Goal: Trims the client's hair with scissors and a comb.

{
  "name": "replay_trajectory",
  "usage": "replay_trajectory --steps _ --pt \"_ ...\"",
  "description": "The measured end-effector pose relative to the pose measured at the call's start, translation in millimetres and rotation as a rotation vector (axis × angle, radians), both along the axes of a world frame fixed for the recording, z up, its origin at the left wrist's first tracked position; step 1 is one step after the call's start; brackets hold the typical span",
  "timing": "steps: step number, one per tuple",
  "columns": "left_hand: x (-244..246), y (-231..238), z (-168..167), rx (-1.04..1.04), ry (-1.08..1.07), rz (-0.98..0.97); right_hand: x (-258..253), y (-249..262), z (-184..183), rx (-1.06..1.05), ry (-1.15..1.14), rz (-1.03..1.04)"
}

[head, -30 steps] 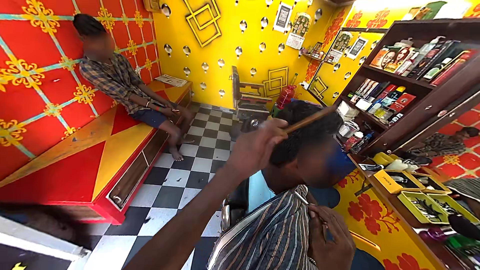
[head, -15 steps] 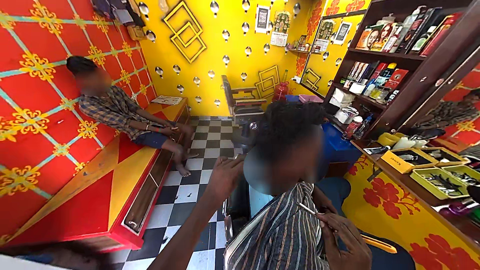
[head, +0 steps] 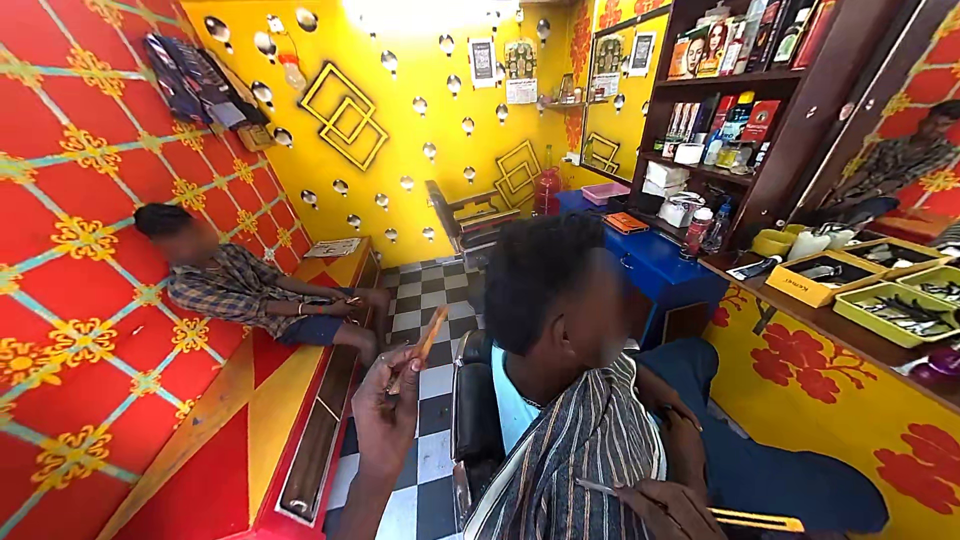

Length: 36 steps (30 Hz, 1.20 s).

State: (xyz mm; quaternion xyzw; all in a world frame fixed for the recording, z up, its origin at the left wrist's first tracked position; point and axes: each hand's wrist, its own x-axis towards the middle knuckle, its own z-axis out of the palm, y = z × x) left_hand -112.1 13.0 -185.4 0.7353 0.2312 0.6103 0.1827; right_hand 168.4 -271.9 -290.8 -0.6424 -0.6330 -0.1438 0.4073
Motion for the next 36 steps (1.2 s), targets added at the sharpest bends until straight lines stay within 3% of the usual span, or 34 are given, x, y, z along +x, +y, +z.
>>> replay_trajectory --steps 5,8,13,17,20,27,36 --pt "34.3 -34.1 44.9 0.136 0.109 0.047 12.4 17.5 33.5 0.186 0.405 0.087" --pt "59.3 -52.0 77.1 0.195 0.199 0.05 36.8 34.0 60.2 0.238 0.43 0.09" --pt "85.5 -53.0 117.1 0.309 0.252 0.018 62.1 58.7 159.0 0.284 0.241 0.088" --pt "103.7 -38.6 140.3 0.209 0.329 0.024 73.0 82.2 237.0 0.298 -0.028 0.074" --pt "113.3 -24.9 137.9 0.119 0.456 0.005 63.1 101.4 269.3 0.23 -0.194 0.153" --pt "123.0 -22.3 125.2 0.056 0.487 0.02 55.7 130.6 272.0 0.116 -0.573 0.296" --pt "129.6 -27.4 127.7 0.004 0.566 0.115 64.0 130.2 239.8 0.197 -0.564 0.191"
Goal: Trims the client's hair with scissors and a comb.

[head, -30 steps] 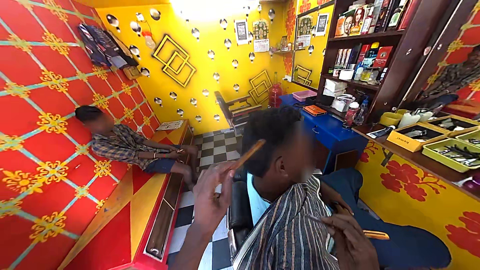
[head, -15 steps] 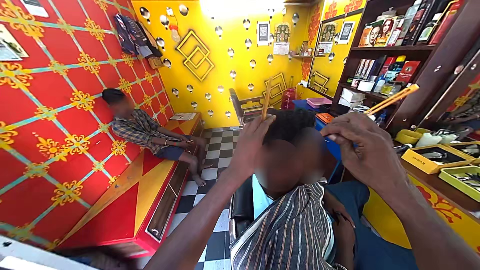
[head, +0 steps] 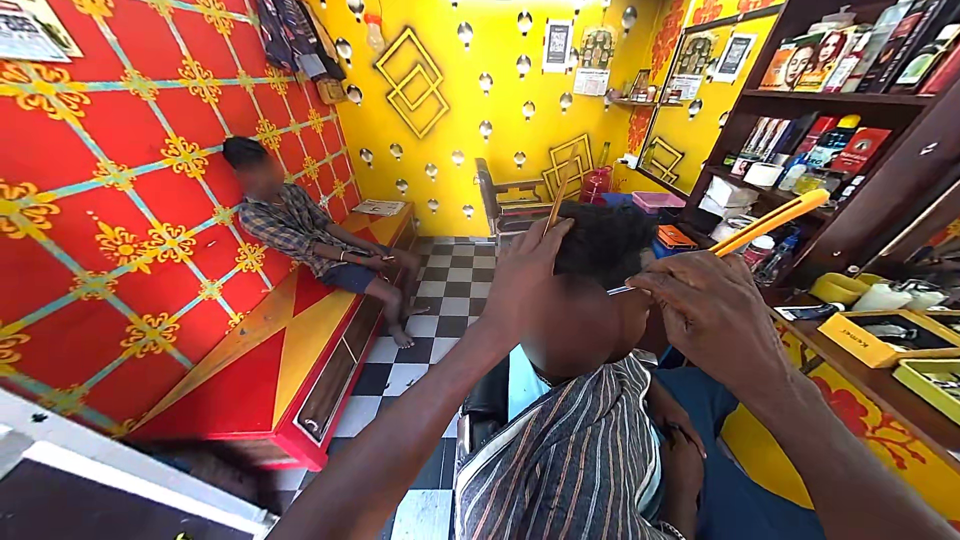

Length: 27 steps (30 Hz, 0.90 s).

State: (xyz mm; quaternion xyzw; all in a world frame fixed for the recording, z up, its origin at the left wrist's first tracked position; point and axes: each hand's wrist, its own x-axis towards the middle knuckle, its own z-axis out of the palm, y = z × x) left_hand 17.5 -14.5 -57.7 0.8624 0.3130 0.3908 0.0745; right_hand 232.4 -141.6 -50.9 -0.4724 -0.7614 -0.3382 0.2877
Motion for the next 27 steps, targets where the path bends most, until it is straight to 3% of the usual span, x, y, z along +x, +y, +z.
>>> replay_trajectory --steps 27 --pt "1.0 3.8 -1.3 0.026 -0.014 0.017 2.5 4.1 -17.1 0.101 -0.044 -0.03"
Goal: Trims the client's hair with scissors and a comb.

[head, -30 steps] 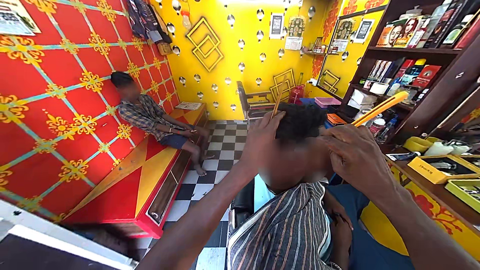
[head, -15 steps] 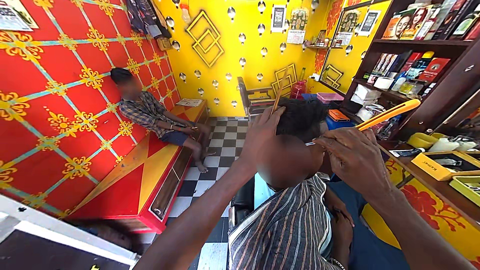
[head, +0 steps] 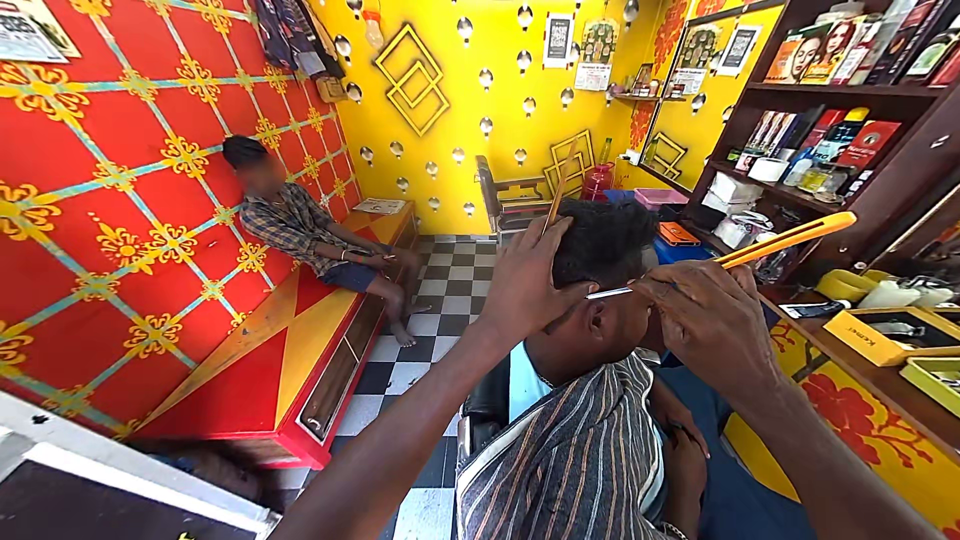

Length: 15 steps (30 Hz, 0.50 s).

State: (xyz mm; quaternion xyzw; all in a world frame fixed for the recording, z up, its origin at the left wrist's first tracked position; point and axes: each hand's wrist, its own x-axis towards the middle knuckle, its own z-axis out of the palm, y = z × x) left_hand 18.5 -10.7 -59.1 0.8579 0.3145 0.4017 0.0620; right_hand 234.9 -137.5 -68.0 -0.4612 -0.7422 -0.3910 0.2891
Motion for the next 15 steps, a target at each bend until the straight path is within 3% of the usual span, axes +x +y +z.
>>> replay_trajectory --steps 12,15 --pt "0.3 1.0 -2.2 0.002 -0.012 0.009 -3.2 -2.1 4.9 -0.092 0.014 -0.025" --pt "0.3 1.5 -2.5 0.004 -0.021 0.003 -3.8 -1.6 2.1 -0.034 0.02 0.0"
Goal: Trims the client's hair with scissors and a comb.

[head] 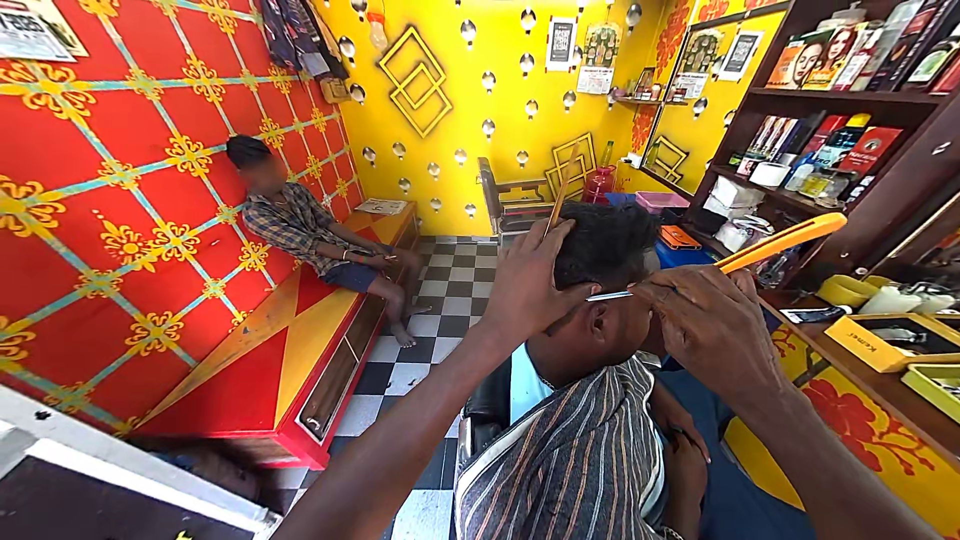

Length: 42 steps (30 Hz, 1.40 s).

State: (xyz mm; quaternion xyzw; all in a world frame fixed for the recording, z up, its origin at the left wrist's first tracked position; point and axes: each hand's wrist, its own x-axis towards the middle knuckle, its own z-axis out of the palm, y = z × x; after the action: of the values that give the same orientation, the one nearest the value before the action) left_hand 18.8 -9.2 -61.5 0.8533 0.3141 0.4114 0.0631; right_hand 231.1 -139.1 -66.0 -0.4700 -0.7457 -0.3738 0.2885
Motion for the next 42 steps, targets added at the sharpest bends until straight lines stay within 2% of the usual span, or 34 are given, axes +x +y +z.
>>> replay_trajectory --steps 4,7,11,20,26,42 --pt "0.2 -0.5 -0.8 0.006 -0.014 -0.008 0.4 1.2 -0.1 0.005 -0.033 -0.009" --pt "0.2 -1.0 -1.0 0.008 -0.014 -0.01 0.0 1.0 5.4 -0.07 -0.031 -0.013" --pt "-4.2 2.6 -0.6 -0.019 0.003 -0.052 -1.1 2.7 14.4 -0.059 -0.036 0.053" --pt "-11.2 3.7 -2.7 -0.039 0.055 -0.102 -6.3 8.6 31.0 -0.109 -0.236 0.097" --pt "-10.3 5.3 -6.4 -0.03 0.036 -0.102 -3.9 13.3 36.5 -0.178 -0.25 0.095" --pt "-14.7 8.9 -8.6 -0.038 0.073 -0.145 -12.9 17.8 42.4 -0.18 -0.309 0.121"
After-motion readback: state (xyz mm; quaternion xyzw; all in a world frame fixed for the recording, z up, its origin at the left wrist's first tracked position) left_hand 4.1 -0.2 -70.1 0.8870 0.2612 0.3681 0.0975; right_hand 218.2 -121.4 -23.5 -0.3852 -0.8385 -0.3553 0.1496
